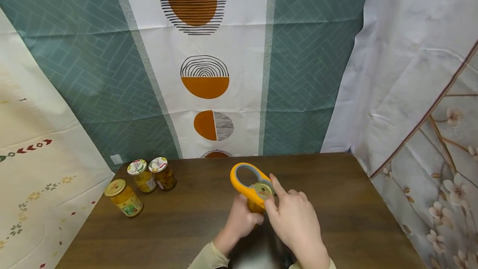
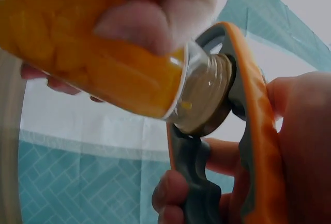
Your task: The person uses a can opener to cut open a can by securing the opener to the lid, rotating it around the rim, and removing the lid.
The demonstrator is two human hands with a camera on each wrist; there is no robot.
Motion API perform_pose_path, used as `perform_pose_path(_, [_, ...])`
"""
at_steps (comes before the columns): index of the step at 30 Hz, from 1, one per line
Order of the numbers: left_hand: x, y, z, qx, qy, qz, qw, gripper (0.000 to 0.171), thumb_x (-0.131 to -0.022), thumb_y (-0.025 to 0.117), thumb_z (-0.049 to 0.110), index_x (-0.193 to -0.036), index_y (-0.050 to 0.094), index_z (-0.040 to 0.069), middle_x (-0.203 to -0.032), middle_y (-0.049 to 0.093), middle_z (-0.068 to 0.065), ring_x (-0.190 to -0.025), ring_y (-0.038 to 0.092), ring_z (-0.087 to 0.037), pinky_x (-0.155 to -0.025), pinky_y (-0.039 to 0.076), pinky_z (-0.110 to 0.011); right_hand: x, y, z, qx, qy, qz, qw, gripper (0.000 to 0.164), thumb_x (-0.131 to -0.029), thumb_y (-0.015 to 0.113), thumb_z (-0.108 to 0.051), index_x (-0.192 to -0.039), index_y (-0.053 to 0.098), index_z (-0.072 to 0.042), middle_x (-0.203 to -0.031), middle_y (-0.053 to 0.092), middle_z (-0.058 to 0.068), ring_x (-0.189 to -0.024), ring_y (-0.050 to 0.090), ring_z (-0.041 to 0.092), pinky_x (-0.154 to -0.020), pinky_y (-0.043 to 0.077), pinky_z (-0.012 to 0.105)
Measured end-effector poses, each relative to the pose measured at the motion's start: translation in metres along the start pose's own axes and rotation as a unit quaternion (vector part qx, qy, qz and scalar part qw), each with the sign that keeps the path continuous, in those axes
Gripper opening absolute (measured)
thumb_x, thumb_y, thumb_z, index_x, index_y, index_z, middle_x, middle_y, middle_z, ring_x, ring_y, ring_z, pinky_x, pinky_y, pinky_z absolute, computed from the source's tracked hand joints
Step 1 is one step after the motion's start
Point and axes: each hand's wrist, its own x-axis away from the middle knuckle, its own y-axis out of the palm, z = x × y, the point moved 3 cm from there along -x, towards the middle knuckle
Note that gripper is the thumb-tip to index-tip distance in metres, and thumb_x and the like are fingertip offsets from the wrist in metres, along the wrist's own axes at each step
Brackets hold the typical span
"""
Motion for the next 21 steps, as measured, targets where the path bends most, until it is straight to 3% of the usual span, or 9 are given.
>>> perform_pose_path(3, [0.002,-0.001,0.001,-0.045,0.005,0.039,0.9982,0.052,-0.045,0.068,0.001,-0.089,0.057,0.025,-0.070,0.054,0.010,-0.058,0.048,-0.008,-0.048,0.041,-0.020,0.003,0.002,-0.004,0.005,0.004,0.011,1.000,0.047,-0.102,0.043,-0.038,-0.149,0.044,-0.033,-0.064,0.045,-0.005,-0.078,0.052,0.023,-0.065,0.045,0.041])
perform_pose_path(8, [0.004,-0.003,0.000,-0.116,0.002,0.101,0.9880,0.051,-0.047,0.069,0.008,-0.091,0.057,0.030,-0.070,0.054,0.016,-0.056,0.048,-0.005,-0.045,0.040,-0.022,0.004,0.005,-0.009,0.005,-0.001,0.025,1.000,0.048,-0.104,0.041,-0.043,-0.150,0.043,-0.030,-0.064,0.045,-0.005,-0.074,0.050,0.023,-0.064,0.047,0.041])
perform_pose_path(13, [0.003,-0.002,0.000,-0.101,0.006,0.113,0.9884,0.048,-0.049,0.070,0.008,-0.091,0.059,0.029,-0.069,0.054,0.015,-0.055,0.047,-0.005,-0.044,0.040,-0.021,0.000,0.003,-0.010,0.002,-0.016,0.047,0.999,0.046,-0.103,0.043,-0.043,-0.146,0.050,-0.028,-0.060,0.043,-0.006,-0.066,0.049,0.019,-0.058,0.045,0.038])
perform_pose_path(21, [-0.001,-0.001,0.004,-0.037,0.023,0.083,0.9956,0.041,-0.048,0.065,0.005,-0.085,0.062,0.023,-0.064,0.055,0.011,-0.050,0.046,-0.005,-0.042,0.036,-0.015,-0.008,-0.005,-0.007,0.016,-0.027,0.077,0.997,0.053,-0.101,0.040,-0.058,-0.136,0.061,-0.024,-0.050,0.039,-0.007,-0.045,0.042,0.014,-0.040,0.040,0.033])
